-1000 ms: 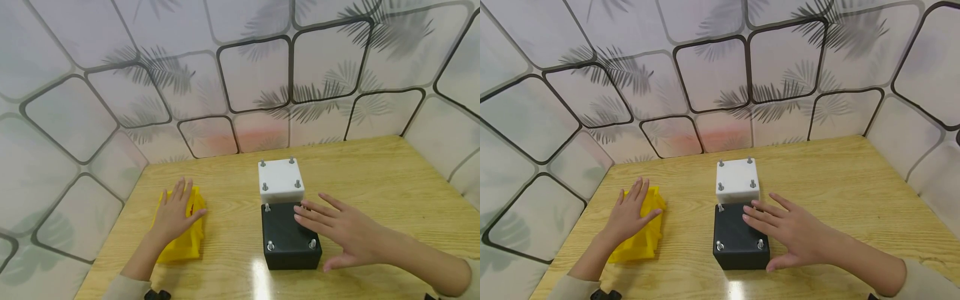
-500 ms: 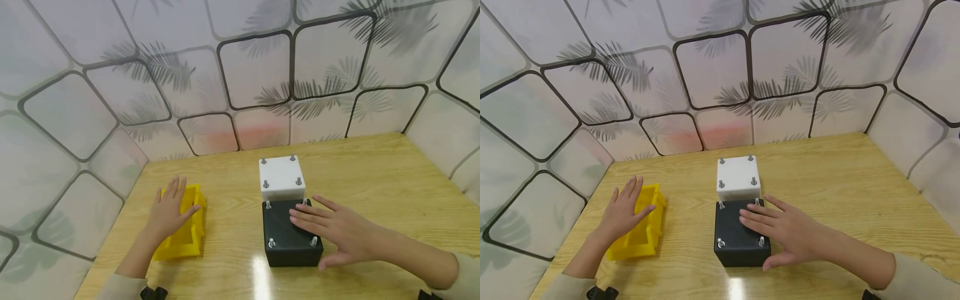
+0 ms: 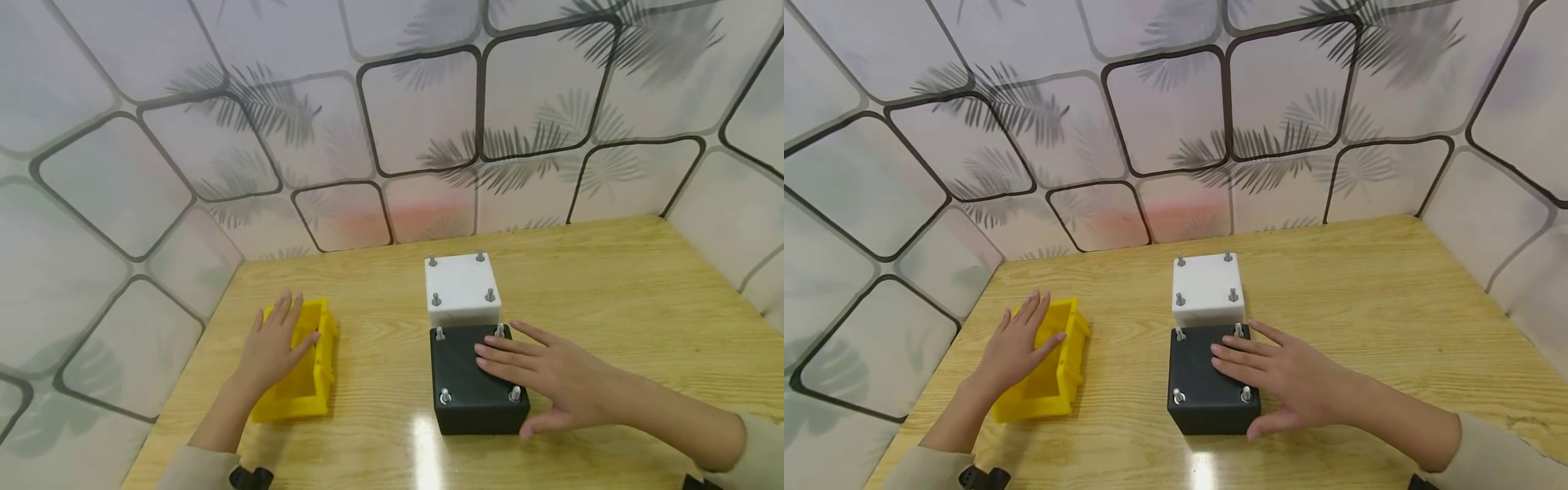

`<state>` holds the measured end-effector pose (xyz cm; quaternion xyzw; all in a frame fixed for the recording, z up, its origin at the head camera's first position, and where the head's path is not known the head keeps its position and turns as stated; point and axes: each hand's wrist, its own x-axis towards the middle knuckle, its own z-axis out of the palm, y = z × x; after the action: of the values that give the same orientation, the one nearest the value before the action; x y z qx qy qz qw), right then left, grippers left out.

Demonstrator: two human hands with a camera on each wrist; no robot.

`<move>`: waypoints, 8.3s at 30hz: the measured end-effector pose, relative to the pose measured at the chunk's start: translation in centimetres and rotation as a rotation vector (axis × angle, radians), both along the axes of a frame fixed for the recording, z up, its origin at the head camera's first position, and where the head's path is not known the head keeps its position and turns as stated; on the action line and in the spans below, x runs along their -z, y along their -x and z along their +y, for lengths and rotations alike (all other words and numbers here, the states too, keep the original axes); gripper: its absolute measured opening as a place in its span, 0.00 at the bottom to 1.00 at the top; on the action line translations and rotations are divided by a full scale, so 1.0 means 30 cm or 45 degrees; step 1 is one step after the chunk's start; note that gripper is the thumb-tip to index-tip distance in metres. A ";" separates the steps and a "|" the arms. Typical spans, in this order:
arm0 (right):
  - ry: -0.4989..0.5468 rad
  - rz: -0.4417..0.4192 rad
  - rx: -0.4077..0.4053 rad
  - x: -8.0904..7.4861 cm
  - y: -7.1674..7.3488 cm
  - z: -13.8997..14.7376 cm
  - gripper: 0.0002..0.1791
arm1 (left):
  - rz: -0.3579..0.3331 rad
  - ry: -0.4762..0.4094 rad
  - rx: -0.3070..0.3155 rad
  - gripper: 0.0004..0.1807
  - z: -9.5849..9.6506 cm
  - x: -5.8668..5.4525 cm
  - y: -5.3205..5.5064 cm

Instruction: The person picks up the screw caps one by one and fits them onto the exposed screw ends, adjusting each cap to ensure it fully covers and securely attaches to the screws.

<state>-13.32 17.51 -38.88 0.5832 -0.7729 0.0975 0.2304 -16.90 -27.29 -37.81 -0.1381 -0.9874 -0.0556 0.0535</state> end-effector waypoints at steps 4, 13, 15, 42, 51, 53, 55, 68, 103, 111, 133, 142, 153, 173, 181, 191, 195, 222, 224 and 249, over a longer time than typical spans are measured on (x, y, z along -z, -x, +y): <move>0.001 -0.008 -0.004 0.004 0.001 0.003 0.45 | 0.016 -0.004 -0.003 0.42 -0.006 0.010 0.004; 0.006 -0.004 -0.006 0.005 0.004 0.004 0.43 | 0.089 -0.051 0.036 0.33 -0.019 0.018 0.015; 0.011 0.001 -0.007 0.003 0.004 0.002 0.43 | 0.101 -0.078 0.052 0.31 -0.023 0.014 0.020; 0.008 -0.042 -0.051 -0.001 0.011 0.005 0.43 | -0.166 -0.161 -0.039 0.17 -0.028 -0.002 0.060; 0.000 -0.065 -0.053 -0.005 0.012 0.005 0.43 | -0.275 -0.255 -0.052 0.17 -0.039 0.037 0.091; -0.007 -0.065 -0.053 -0.004 0.012 0.005 0.42 | -0.289 -0.256 -0.048 0.16 -0.042 0.046 0.094; -0.016 -0.064 -0.051 -0.002 0.012 0.005 0.42 | -0.301 -0.252 -0.048 0.15 -0.043 0.054 0.096; -0.035 -0.098 -0.052 0.001 0.017 0.016 0.45 | -0.318 -0.138 -0.073 0.12 -0.021 0.077 0.121; -0.036 -0.183 -0.065 -0.004 0.008 0.018 0.43 | -0.284 -0.178 -0.068 0.08 0.008 0.093 0.129; -0.066 -0.202 -0.048 -0.001 0.007 0.019 0.44 | -0.255 -0.157 -0.063 0.09 -0.002 0.102 0.127; 0.022 -0.157 -0.099 0.002 0.014 0.011 0.43 | -0.177 -0.127 -0.010 0.06 -0.011 0.102 0.120; -0.002 -0.167 -0.090 0.002 0.015 0.013 0.43 | -0.199 -0.170 -0.045 0.02 -0.022 0.109 0.124; -0.005 -0.173 -0.089 0.000 0.011 0.012 0.42 | -0.386 -0.160 -0.066 0.05 -0.019 0.094 0.122; 0.019 -0.174 -0.082 0.008 0.014 0.012 0.43 | -0.335 -0.215 -0.026 0.04 -0.034 0.095 0.122; 0.048 -0.183 -0.100 0.006 0.017 0.008 0.43 | -0.224 -0.191 0.066 0.03 -0.035 0.088 0.121; 0.047 -0.200 -0.095 0.004 0.020 0.010 0.43 | -0.170 -0.186 0.096 0.03 -0.037 0.089 0.122; 0.041 -0.201 -0.092 0.003 0.021 0.010 0.43 | -0.226 -0.188 0.034 0.03 -0.036 0.083 0.121; 0.045 -0.232 -0.094 0.007 0.003 0.024 0.44 | -0.690 -0.397 -0.324 0.06 -0.005 -0.006 0.082; 0.051 -0.228 -0.099 0.007 0.001 0.028 0.44 | -0.698 -0.383 -0.304 0.05 0.001 -0.017 0.071; 0.070 -0.227 -0.112 0.010 -0.003 0.032 0.44 | -0.616 -0.473 -0.275 0.09 0.028 -0.058 0.038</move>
<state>-13.22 18.46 -39.17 0.5989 -0.7610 0.1801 0.1724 -18.03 -26.45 -36.07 -0.0033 -0.9534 -0.2600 -0.1528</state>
